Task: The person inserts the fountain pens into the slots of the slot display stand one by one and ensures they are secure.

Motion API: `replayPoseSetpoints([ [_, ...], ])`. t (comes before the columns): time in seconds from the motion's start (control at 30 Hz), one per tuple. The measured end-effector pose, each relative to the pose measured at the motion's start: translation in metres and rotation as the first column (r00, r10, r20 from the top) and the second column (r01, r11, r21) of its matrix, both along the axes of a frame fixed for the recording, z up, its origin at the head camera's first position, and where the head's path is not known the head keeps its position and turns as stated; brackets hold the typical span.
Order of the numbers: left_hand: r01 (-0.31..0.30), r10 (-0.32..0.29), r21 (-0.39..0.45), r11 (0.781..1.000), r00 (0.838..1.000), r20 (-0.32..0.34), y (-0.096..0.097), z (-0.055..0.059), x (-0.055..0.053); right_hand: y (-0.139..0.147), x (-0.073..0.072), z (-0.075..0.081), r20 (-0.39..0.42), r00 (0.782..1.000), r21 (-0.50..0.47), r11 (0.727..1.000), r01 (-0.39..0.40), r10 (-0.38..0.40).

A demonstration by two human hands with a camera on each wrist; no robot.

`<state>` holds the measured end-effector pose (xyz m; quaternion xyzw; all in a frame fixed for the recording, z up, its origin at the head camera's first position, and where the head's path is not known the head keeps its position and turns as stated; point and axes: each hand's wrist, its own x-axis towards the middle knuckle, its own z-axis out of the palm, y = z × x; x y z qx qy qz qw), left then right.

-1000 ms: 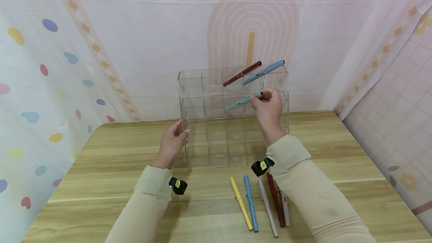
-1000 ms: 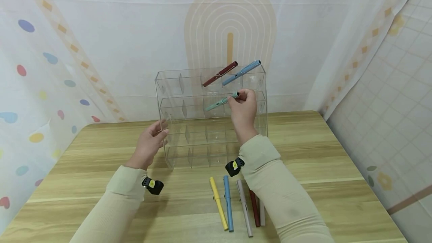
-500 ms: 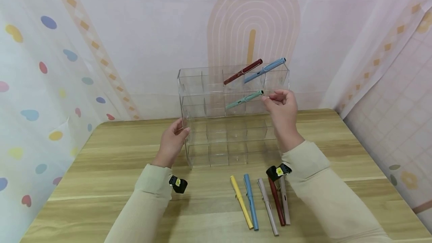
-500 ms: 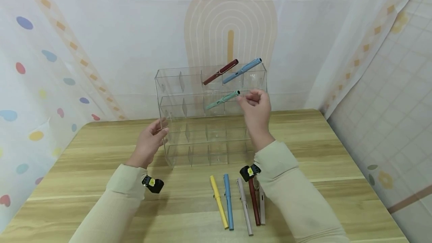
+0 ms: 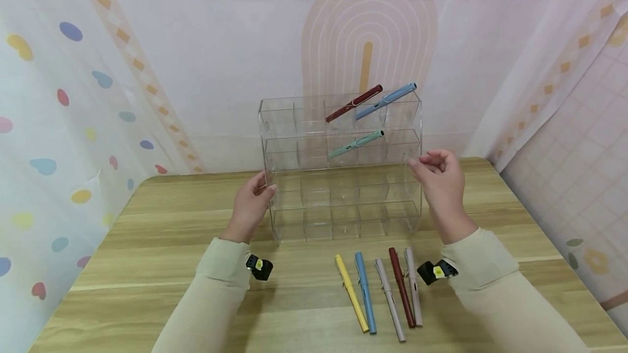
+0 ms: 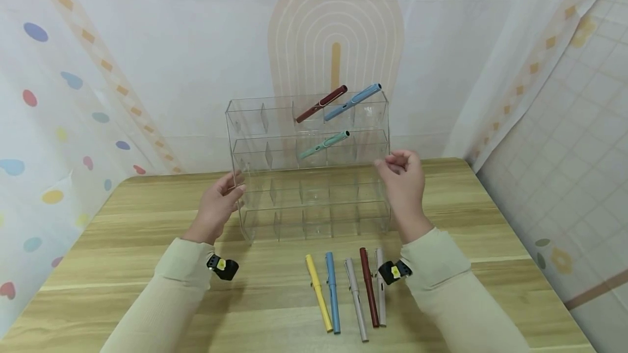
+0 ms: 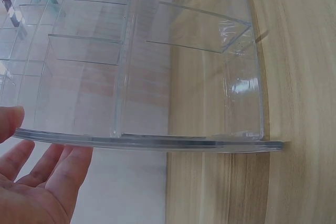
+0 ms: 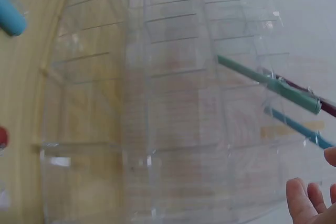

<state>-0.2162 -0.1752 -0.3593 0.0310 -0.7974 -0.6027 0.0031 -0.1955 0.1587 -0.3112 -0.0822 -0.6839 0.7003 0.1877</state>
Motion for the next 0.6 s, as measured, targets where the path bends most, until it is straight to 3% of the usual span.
replayPoseSetpoints([
  [0.17, -0.002, 0.002, -0.009, 1.000, 1.000, -0.007, 0.000, -0.001, -0.001, 0.011, 0.010, -0.012, 0.062, 0.998, 0.019, 1.000, 0.020, -0.021],
  [0.6, 0.000, 0.000, -0.003, 1.000, 1.000, -0.008, 0.000, -0.001, -0.001, 0.028, 0.033, -0.046, 0.190, 0.982, 0.118, 0.993, -0.027, 0.004],
])
